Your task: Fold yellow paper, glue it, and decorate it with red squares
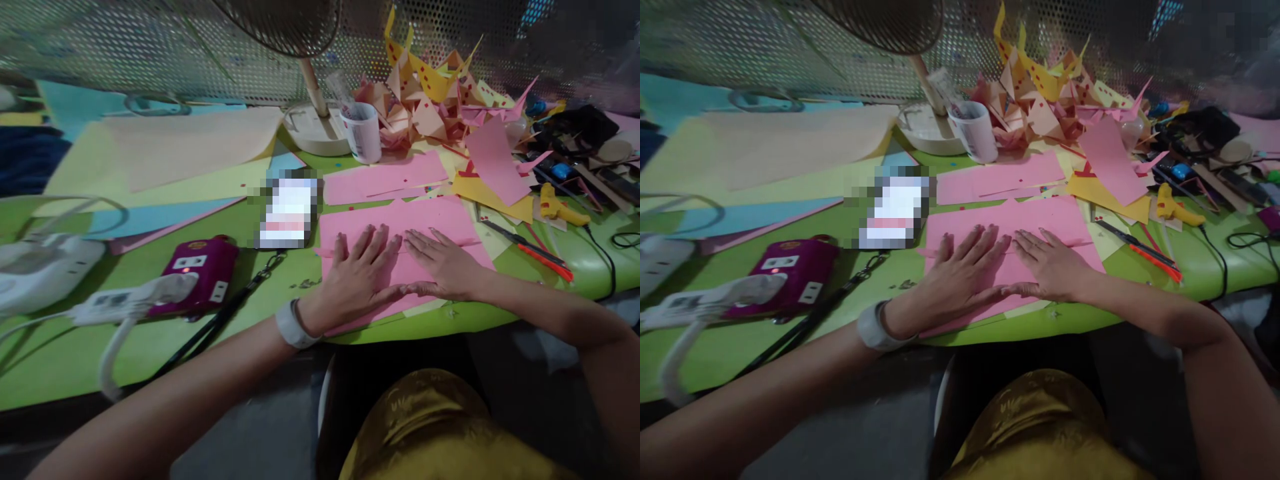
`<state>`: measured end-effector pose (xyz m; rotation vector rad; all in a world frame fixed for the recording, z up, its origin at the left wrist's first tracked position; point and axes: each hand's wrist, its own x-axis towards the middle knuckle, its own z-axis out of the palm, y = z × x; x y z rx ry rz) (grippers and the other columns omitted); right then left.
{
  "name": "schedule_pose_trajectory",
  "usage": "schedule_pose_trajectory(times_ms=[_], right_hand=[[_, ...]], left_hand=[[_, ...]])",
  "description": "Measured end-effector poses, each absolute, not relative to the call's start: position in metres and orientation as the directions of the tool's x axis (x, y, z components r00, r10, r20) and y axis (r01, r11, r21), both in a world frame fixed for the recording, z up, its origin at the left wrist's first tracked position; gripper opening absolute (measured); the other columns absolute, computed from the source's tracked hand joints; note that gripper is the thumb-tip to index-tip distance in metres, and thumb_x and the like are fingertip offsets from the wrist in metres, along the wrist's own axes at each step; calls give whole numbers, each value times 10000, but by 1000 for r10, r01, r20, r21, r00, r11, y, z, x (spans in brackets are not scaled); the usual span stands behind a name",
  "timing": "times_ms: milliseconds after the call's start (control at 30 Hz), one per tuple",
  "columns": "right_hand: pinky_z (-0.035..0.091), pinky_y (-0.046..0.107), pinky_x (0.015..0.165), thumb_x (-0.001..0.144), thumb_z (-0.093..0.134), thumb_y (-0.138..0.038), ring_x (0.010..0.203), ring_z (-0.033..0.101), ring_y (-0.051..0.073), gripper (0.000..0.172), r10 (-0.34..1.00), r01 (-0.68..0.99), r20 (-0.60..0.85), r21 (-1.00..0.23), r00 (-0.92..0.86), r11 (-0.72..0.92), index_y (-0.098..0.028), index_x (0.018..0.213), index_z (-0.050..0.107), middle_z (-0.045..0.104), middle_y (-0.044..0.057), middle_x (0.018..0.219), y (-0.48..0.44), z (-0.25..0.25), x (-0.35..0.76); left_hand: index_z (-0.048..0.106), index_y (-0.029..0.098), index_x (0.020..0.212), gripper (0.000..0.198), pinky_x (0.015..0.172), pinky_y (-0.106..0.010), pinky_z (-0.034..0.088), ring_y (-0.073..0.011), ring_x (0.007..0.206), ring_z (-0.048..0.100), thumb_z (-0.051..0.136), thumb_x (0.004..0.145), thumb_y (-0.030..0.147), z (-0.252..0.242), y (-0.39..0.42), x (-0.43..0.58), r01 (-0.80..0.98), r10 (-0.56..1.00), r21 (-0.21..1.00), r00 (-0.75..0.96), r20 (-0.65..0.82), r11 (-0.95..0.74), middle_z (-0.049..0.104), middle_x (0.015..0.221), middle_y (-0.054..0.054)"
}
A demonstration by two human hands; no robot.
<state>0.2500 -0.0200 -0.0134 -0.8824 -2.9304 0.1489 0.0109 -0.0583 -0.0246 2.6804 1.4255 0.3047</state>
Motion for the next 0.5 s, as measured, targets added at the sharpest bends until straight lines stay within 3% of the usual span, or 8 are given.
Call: schedule_pose_trajectory(times_ms=[167,500], right_hand=[[163,549,1266,961,175,-762,1555,242,326,1001,556,549,27,-115,-831,828,36,1549,318,272,279,1622,-19,-14,249],[119,551,1274,938,176,-797,1561,221,323,1036,531,531,-20,-86,-847,843,20,1564,287,264,260,1638,-16,-9,254]], left_hand=[[55,299,1646,851,1174,-744,65,-431,1558,120,390,967,688,-26,-59,9,806,823,170,553,127,-567,165,1706,-166],[164,239,1638,814,1155,-758,106,-451,1555,104,352,982,682,-24,-59,8,810,820,128,564,93,-572,152,1699,-209]])
